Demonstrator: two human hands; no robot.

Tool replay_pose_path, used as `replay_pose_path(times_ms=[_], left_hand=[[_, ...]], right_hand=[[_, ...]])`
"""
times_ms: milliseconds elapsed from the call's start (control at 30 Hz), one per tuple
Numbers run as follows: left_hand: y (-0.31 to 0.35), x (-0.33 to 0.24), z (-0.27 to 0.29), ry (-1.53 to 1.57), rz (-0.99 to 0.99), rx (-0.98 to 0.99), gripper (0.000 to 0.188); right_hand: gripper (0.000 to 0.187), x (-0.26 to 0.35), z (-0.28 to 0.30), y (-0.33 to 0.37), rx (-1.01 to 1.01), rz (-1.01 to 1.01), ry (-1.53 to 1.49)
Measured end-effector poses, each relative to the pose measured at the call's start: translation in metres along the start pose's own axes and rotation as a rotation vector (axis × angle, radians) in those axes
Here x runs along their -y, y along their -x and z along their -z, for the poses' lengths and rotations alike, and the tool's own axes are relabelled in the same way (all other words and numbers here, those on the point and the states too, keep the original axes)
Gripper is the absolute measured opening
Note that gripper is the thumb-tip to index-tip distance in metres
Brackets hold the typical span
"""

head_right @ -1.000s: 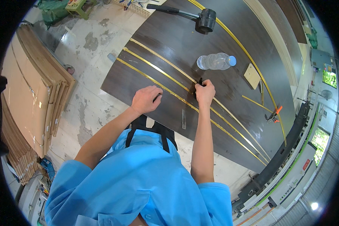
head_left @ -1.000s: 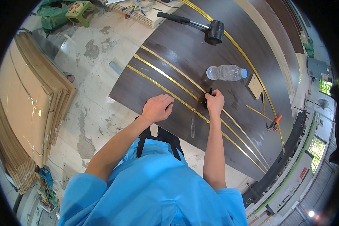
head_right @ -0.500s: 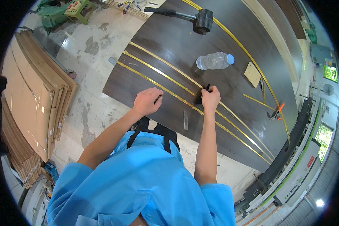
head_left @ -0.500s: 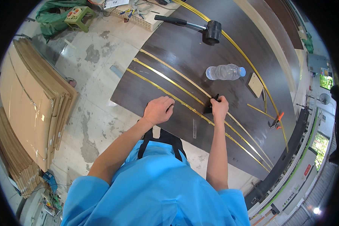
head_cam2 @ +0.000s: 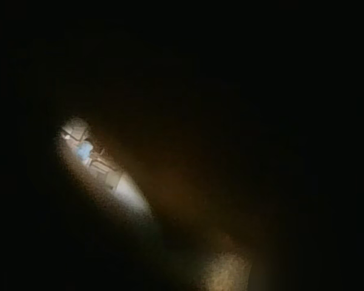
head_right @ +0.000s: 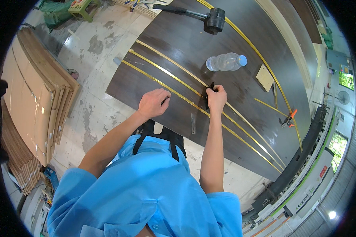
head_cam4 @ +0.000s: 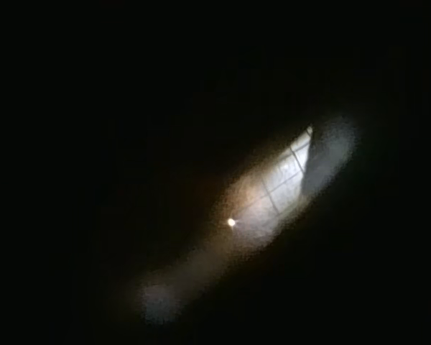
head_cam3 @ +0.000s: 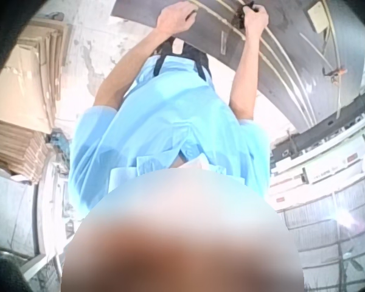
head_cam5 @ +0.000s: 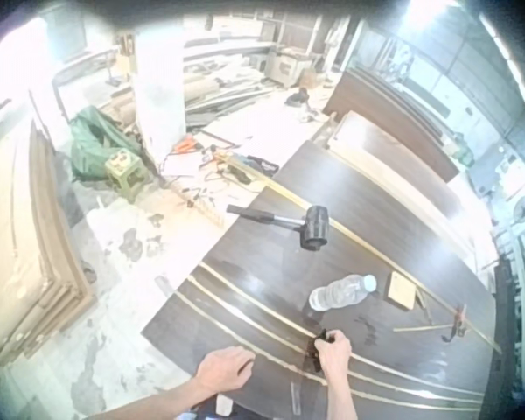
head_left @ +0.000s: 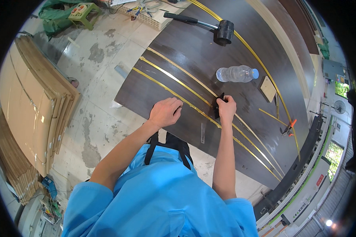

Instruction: The person applies thin gold decorative strips to a dark brown board, pressing them into place and wiping the surface with a black cloth. They repeatedly adjust the strips and clean the board, using a water bottle and a small plastic scraper to assist with alignment and adhesion.

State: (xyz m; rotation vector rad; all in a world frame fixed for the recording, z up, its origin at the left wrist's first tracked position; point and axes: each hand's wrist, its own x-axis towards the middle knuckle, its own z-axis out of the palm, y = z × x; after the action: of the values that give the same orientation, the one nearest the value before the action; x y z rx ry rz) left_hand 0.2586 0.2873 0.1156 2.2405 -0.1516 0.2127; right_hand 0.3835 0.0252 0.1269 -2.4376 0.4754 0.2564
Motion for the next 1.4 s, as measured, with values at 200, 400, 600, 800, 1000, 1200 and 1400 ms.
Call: replay_pose_path(times_ms=[200,400,600,800,1000,1200,1400], left_hand=[[0.001,0.0,0.0,-0.013,0.011,0.026,0.011],[0.0,0.003,0.0,-0.011,0.02,0.024,0.011],[0.001,0.001,0.002,-0.001,0.038,0.038,0.011],[0.001,0.0,0.001,-0.003,0.034,0.031,0.011],[0.0,0.0,0.0,-0.013,0.051,0.035,0.01],[0.001,0.0,0.0,-0.007,0.05,0.045,0.011],[0.001,0.0,-0.002,-0.016,0.043,0.031,0.009]], right_hand=[[0.027,0.003,0.0,-0.004,-0.007,0.067,0.043],[0.032,0.001,-0.001,-0.005,-0.081,0.082,0.08],[0.035,-0.002,0.001,-0.007,-0.113,-0.044,0.218],[0.04,-0.002,0.011,-0.006,0.023,-0.006,0.095],[0.041,0.011,0.004,-0.001,-0.058,-0.045,0.21],[0.039,-0.004,0.013,-0.001,-0.043,0.08,0.187],[0.037,-0.038,0.034,-0.001,-0.105,0.03,0.201]])
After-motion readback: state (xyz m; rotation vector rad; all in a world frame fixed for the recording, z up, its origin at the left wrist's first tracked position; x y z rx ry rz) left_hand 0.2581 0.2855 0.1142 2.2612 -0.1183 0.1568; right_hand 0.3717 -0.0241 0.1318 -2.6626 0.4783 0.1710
